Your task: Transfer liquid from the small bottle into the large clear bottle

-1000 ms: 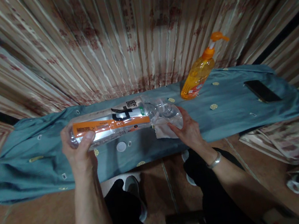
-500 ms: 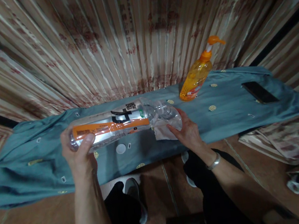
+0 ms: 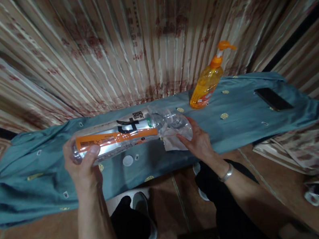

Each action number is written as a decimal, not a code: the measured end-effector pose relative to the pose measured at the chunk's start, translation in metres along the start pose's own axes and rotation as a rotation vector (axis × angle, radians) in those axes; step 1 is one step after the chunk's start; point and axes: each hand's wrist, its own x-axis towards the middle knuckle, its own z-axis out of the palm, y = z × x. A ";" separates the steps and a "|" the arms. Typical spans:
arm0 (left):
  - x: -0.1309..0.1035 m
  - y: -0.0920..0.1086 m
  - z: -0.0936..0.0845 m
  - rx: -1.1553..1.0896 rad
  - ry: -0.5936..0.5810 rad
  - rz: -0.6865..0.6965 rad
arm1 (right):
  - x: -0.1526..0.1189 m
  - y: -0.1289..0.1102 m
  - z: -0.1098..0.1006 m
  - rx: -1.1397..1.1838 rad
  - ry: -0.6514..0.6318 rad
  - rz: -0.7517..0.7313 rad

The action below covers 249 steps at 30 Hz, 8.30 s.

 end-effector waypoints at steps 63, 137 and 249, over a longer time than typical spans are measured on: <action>-0.001 0.003 0.002 -0.034 0.000 -0.044 | -0.001 0.002 -0.002 -0.002 -0.022 0.011; 0.000 0.011 0.007 -0.084 0.031 -0.053 | 0.000 -0.003 -0.002 0.025 -0.003 0.046; 0.002 0.010 0.005 -0.064 -0.005 -0.019 | 0.000 0.001 0.000 0.009 -0.017 0.002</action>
